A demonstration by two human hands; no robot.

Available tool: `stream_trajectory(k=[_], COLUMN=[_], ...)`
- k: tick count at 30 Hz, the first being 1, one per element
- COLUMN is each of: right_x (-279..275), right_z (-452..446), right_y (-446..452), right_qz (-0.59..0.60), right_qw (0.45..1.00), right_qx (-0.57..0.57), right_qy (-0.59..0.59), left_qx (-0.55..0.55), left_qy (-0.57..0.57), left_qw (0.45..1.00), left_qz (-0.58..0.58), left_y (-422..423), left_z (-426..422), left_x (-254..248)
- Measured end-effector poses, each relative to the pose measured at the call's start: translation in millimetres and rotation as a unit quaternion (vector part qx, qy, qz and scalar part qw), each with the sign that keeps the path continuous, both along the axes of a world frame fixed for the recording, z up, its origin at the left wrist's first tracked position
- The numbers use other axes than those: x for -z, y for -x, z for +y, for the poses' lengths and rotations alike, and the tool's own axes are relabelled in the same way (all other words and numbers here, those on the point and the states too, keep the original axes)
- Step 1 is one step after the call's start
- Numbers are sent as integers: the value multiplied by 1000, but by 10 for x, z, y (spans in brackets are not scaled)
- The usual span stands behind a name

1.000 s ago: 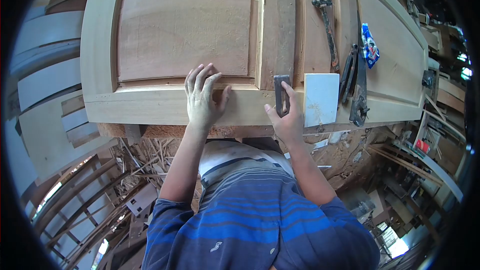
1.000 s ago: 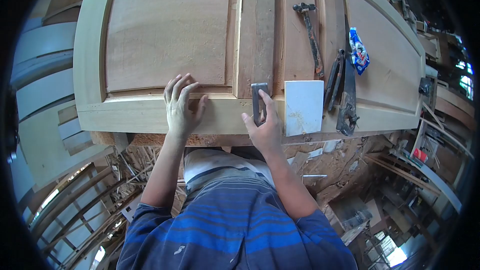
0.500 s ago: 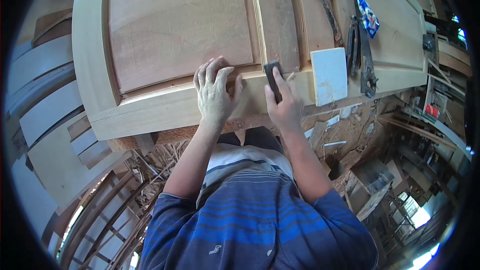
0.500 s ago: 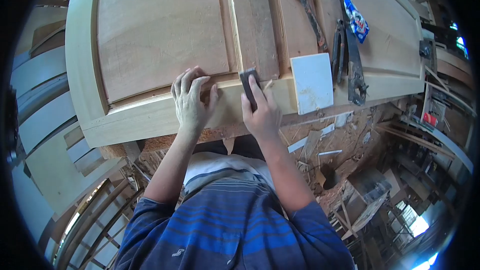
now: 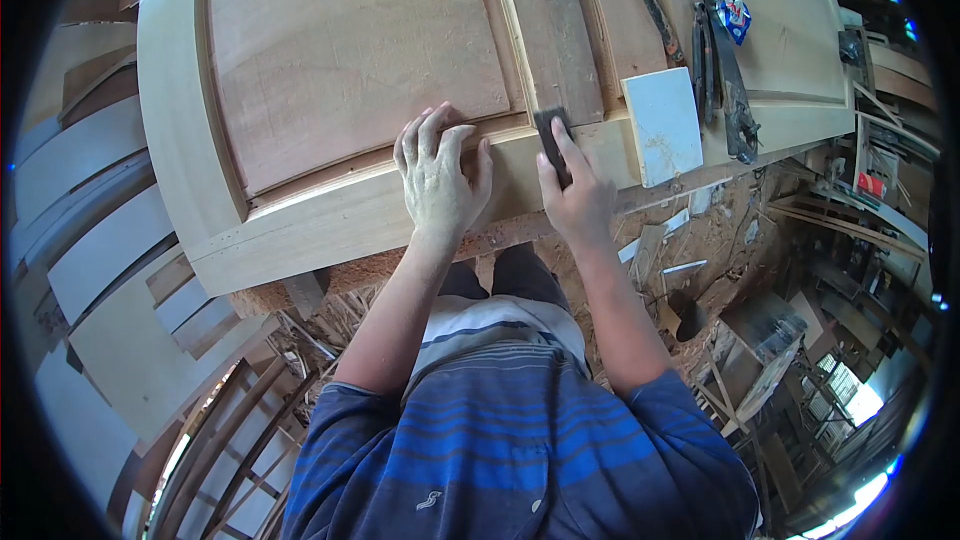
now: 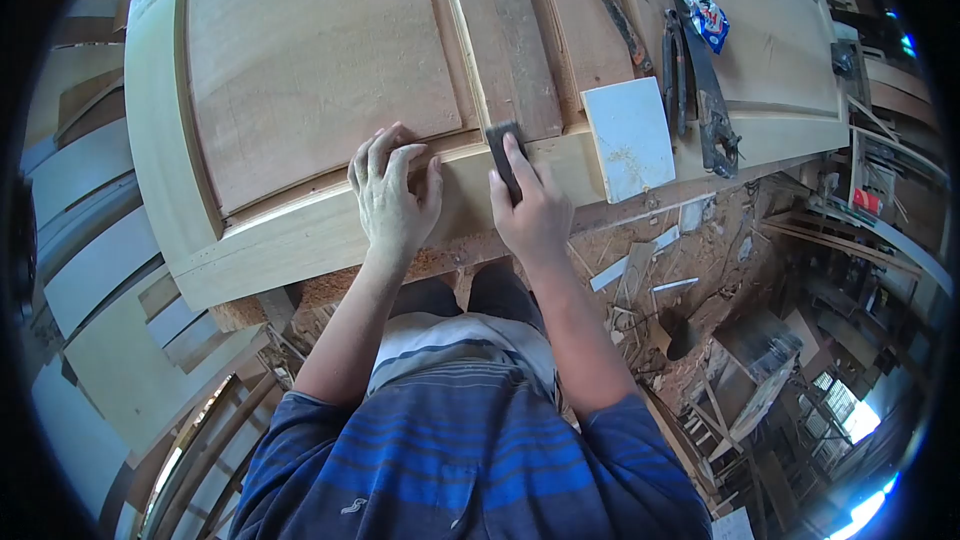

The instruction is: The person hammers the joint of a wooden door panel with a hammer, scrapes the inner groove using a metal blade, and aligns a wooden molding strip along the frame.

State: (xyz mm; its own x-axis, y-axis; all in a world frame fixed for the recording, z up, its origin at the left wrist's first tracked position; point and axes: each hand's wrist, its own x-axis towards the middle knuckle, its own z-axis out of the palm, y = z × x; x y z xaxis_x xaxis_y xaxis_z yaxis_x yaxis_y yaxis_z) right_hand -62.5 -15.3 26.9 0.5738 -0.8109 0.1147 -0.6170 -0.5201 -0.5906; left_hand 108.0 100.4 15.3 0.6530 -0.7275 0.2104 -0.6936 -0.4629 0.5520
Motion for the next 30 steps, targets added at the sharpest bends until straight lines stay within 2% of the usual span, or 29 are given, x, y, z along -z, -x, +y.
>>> stream_trajectory(k=[1, 8, 14, 17, 21, 30], right_x=[-38, -50, -94, 40, -19, 100], right_z=[43, -401, -291, -648, -936, -974], right_y=[35, -446, -325, -717, -1086, -1107], right_qz=[9, 45, 50, 26, 43, 19], right_qw=[1000, 999, 998, 999, 999, 998], right_qx=[2, -4, -2, -7, -1, -6], right_qy=[-26, 11, -26, 41, 33, 62], left_qx=[1, -4, 2, 1, 1, 7], left_qy=[-1, -8, -9, -15, 0, -9], left_qw=[1000, 1000, 1000, 1000, 1000, 999], left_qz=[2, 9, 13, 12, 12, 31], left_y=[-5, 8, -9, -3, -8, -30], left_z=[-2, -13, -6, -30, -26, -51], left_x=[-1, -38, -28, -31, -21, -47])
